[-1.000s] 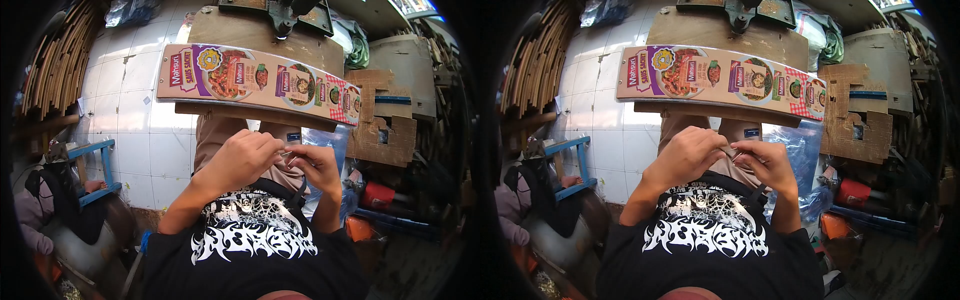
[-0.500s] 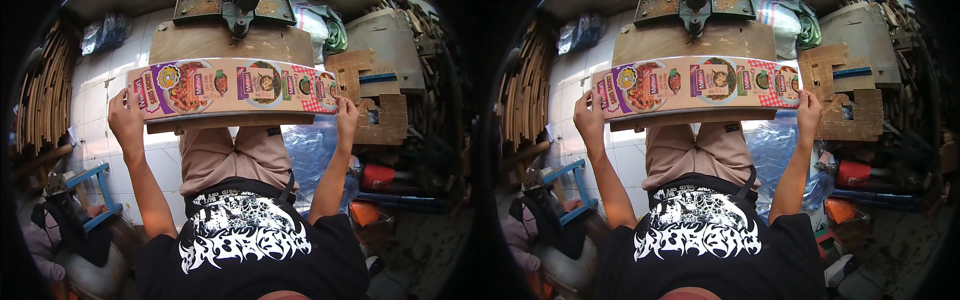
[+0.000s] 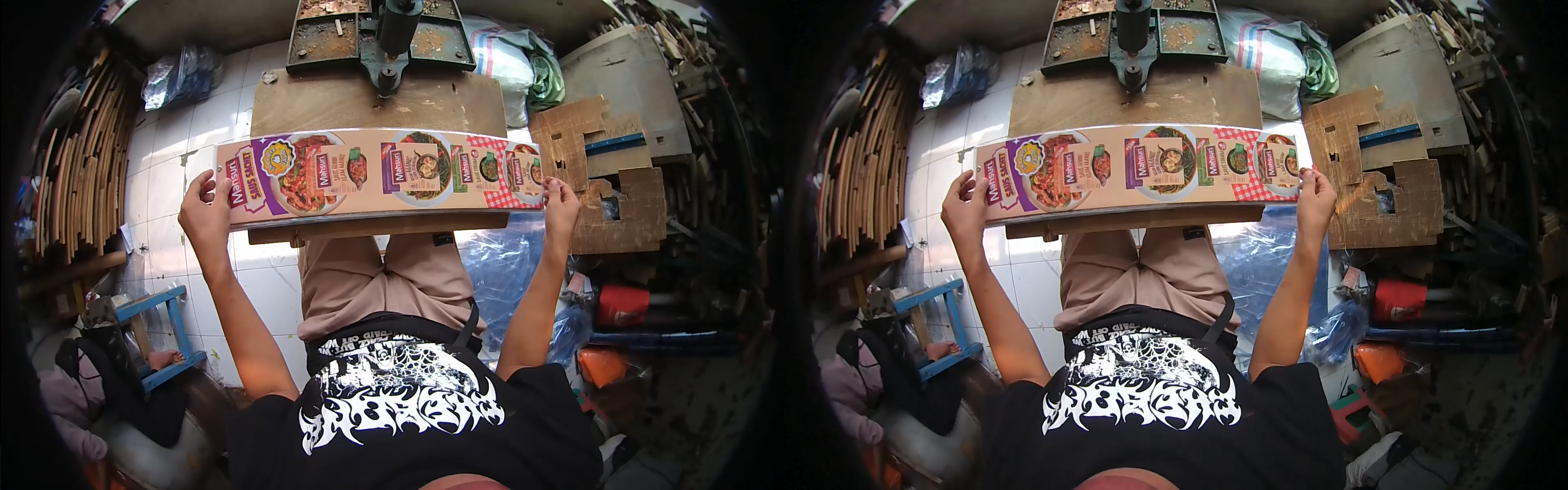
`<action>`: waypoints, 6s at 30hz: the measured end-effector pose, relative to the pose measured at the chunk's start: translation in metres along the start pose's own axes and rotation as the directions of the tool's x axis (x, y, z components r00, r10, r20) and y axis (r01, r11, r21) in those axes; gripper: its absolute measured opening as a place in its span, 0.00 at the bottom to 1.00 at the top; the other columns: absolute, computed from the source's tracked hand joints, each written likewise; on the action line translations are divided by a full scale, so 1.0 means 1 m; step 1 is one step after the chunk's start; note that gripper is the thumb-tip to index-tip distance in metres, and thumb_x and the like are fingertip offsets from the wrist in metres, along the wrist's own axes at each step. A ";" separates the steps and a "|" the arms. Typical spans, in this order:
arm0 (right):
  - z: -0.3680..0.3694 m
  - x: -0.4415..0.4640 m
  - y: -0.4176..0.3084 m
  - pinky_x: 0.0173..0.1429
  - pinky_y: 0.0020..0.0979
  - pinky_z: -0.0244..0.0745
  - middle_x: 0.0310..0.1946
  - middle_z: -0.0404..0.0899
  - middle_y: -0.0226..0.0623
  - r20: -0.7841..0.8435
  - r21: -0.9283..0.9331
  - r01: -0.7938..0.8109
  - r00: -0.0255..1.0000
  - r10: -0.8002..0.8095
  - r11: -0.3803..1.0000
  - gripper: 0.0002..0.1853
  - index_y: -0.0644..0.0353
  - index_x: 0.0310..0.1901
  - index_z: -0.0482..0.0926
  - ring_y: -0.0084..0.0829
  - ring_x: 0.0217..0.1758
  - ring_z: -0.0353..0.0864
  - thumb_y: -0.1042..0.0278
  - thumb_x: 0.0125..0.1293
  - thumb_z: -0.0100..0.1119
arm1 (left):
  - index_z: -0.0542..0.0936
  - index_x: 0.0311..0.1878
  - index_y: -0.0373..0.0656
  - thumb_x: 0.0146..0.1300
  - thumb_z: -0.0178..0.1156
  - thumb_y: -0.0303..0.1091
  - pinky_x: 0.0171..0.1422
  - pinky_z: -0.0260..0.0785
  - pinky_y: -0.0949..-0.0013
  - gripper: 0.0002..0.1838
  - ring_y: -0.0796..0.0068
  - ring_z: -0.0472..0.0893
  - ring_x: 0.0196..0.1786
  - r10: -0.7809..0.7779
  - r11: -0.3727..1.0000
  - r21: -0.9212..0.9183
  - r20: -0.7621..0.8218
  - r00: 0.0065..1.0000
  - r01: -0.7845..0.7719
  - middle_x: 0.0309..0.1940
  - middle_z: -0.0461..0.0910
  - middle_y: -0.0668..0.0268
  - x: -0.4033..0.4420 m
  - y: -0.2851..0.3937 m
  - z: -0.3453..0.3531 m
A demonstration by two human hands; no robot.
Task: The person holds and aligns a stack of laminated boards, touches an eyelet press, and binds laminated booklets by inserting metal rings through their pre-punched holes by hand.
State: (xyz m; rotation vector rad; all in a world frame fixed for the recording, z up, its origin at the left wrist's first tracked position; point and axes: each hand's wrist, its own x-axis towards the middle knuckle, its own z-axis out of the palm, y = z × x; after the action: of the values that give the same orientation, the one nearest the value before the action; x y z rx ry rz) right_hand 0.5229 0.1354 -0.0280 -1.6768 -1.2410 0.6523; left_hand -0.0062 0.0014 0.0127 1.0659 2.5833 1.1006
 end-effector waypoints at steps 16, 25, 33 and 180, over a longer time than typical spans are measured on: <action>-0.072 -0.054 -0.004 0.50 0.25 0.73 0.43 0.80 0.35 -0.028 0.511 -0.064 0.995 0.091 0.857 0.13 0.65 0.46 0.79 0.22 0.43 0.77 0.64 0.73 0.51 | 0.57 0.66 0.31 0.70 0.53 0.32 0.53 0.78 0.68 0.27 0.68 0.83 0.49 0.236 0.564 -0.775 0.482 0.844 0.286 0.47 0.80 0.50 -0.033 0.035 -0.065; -0.093 -0.079 -0.027 0.44 0.21 0.74 0.39 0.80 0.30 -0.254 0.162 0.083 0.966 -0.039 0.983 0.13 0.67 0.48 0.80 0.18 0.38 0.76 0.66 0.72 0.54 | 0.66 0.64 0.30 0.68 0.55 0.30 0.59 0.71 0.73 0.24 0.75 0.78 0.52 0.354 0.537 -0.764 0.589 0.726 0.357 0.52 0.77 0.53 -0.073 0.073 -0.038; 0.012 -0.097 -0.112 0.47 0.22 0.75 0.36 0.81 0.33 0.157 0.271 0.127 0.972 -0.174 0.954 0.10 0.68 0.46 0.80 0.22 0.40 0.79 0.72 0.66 0.62 | 0.66 0.65 0.32 0.68 0.55 0.31 0.58 0.71 0.73 0.24 0.75 0.78 0.52 0.419 0.532 -0.703 0.703 0.575 0.472 0.52 0.77 0.56 -0.068 0.084 0.020; 0.055 -0.094 -0.118 0.34 0.21 0.67 0.30 0.82 0.37 0.767 0.256 0.120 0.578 -0.277 0.959 0.11 0.68 0.37 0.82 0.22 0.30 0.76 0.85 0.49 0.67 | 0.69 0.58 0.37 0.69 0.57 0.38 0.55 0.68 0.72 0.20 0.77 0.75 0.50 0.637 0.454 -0.706 0.684 0.355 0.544 0.47 0.77 0.59 -0.077 0.089 0.055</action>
State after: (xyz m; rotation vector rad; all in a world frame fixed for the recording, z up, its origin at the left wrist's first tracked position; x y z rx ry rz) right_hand 0.3923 0.0756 0.0437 -1.0417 -1.8940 1.4280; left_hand 0.1210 0.0251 0.0223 0.9535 0.6778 1.0731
